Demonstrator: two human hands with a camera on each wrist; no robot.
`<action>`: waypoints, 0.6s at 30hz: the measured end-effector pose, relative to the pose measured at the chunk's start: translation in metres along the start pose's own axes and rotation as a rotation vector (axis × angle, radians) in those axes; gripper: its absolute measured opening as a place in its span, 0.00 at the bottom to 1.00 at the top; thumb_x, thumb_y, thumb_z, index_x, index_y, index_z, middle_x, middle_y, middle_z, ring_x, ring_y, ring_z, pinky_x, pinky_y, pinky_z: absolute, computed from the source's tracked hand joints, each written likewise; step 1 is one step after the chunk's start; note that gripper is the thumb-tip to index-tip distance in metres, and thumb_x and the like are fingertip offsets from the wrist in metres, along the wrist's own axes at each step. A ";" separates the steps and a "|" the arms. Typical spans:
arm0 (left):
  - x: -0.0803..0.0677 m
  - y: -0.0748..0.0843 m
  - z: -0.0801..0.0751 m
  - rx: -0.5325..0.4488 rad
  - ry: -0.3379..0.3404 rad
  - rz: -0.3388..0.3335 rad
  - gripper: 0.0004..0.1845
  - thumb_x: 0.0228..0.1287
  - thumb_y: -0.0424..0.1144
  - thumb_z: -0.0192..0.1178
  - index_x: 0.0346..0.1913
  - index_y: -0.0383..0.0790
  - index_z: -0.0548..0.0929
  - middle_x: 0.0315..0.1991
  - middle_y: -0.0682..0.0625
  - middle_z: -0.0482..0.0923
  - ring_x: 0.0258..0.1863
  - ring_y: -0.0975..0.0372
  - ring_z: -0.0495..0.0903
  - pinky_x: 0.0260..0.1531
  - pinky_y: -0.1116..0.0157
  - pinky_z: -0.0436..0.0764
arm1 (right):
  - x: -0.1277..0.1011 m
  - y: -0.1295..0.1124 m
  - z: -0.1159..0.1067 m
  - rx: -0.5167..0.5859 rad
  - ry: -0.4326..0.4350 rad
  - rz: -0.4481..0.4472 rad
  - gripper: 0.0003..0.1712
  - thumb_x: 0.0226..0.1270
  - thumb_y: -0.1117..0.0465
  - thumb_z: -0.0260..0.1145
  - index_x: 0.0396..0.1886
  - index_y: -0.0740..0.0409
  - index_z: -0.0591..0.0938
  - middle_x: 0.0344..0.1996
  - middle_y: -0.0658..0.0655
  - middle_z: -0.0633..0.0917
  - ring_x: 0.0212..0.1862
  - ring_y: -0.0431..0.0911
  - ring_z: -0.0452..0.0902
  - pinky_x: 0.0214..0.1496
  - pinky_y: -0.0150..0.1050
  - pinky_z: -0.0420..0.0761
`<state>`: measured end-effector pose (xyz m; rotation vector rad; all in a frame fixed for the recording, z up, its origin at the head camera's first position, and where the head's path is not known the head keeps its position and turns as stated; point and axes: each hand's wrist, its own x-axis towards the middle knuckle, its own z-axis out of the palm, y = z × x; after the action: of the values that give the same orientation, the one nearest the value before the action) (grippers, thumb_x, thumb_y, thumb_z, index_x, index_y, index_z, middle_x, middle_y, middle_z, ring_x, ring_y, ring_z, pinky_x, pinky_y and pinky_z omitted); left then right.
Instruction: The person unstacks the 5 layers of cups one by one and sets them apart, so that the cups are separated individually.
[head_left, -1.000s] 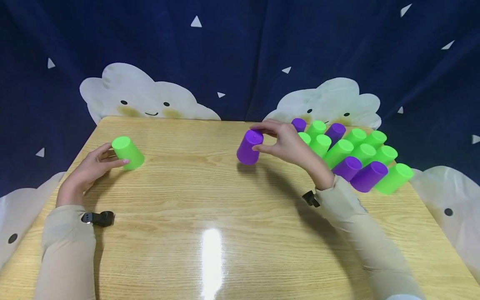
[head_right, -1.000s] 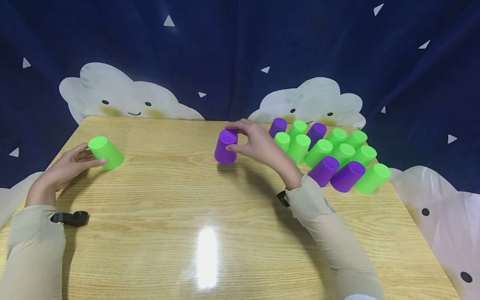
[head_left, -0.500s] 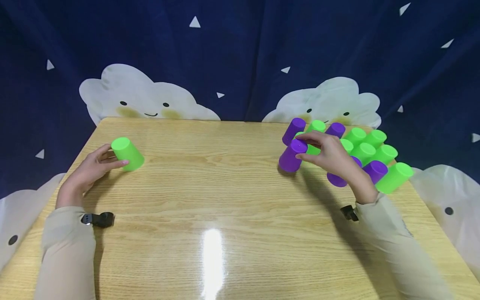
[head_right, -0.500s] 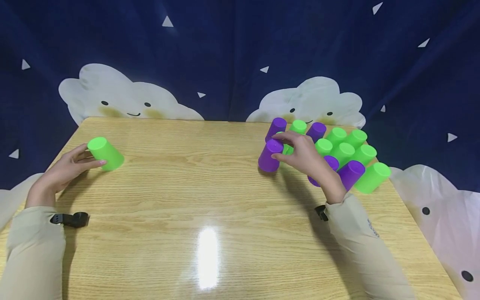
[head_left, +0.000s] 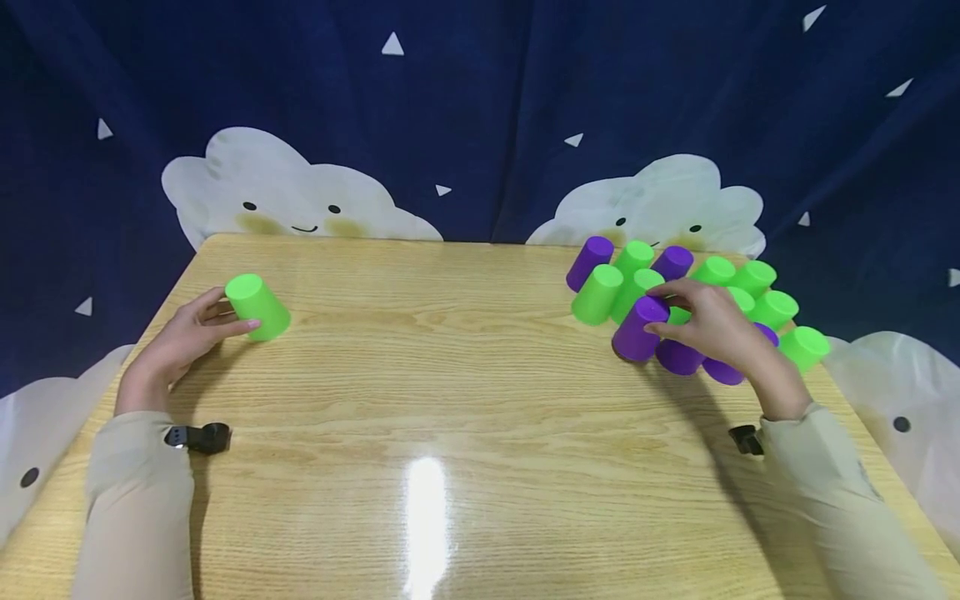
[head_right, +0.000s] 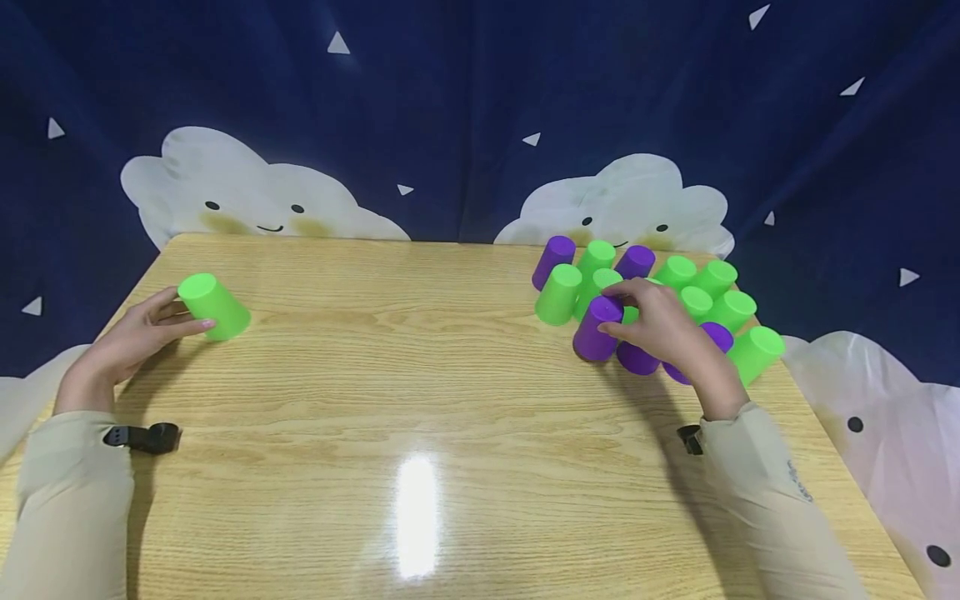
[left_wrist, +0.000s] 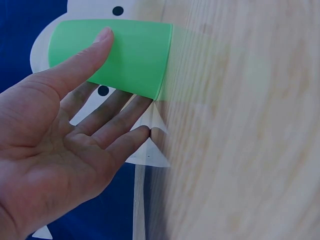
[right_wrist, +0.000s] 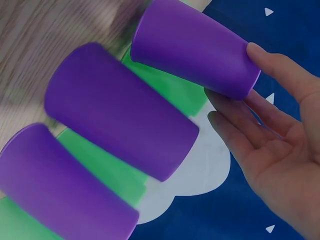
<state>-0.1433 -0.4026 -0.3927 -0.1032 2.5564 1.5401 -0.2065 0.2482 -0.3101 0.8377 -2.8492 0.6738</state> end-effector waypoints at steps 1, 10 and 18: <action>0.000 0.000 0.000 0.001 0.000 0.000 0.43 0.70 0.45 0.61 0.79 0.45 0.47 0.72 0.27 0.51 0.69 0.34 0.53 0.66 0.37 0.53 | -0.001 0.001 -0.001 -0.006 -0.007 0.008 0.26 0.52 0.67 0.78 0.50 0.74 0.81 0.44 0.70 0.84 0.46 0.64 0.82 0.48 0.58 0.80; 0.001 -0.001 0.001 -0.003 -0.003 0.005 0.42 0.71 0.44 0.60 0.79 0.46 0.47 0.72 0.28 0.51 0.69 0.35 0.54 0.66 0.37 0.53 | -0.007 0.011 -0.003 -0.049 -0.063 0.029 0.25 0.52 0.64 0.79 0.48 0.73 0.82 0.41 0.69 0.86 0.44 0.63 0.83 0.47 0.58 0.81; 0.000 0.000 0.000 -0.005 -0.006 -0.010 0.43 0.71 0.45 0.60 0.79 0.45 0.46 0.73 0.29 0.51 0.70 0.36 0.53 0.67 0.37 0.52 | -0.005 0.013 -0.006 -0.084 -0.092 0.057 0.25 0.50 0.64 0.80 0.47 0.72 0.83 0.40 0.68 0.86 0.43 0.61 0.83 0.48 0.57 0.80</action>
<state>-0.1436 -0.4028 -0.3928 -0.1122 2.5440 1.5405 -0.2098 0.2631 -0.3112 0.7986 -2.9704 0.5299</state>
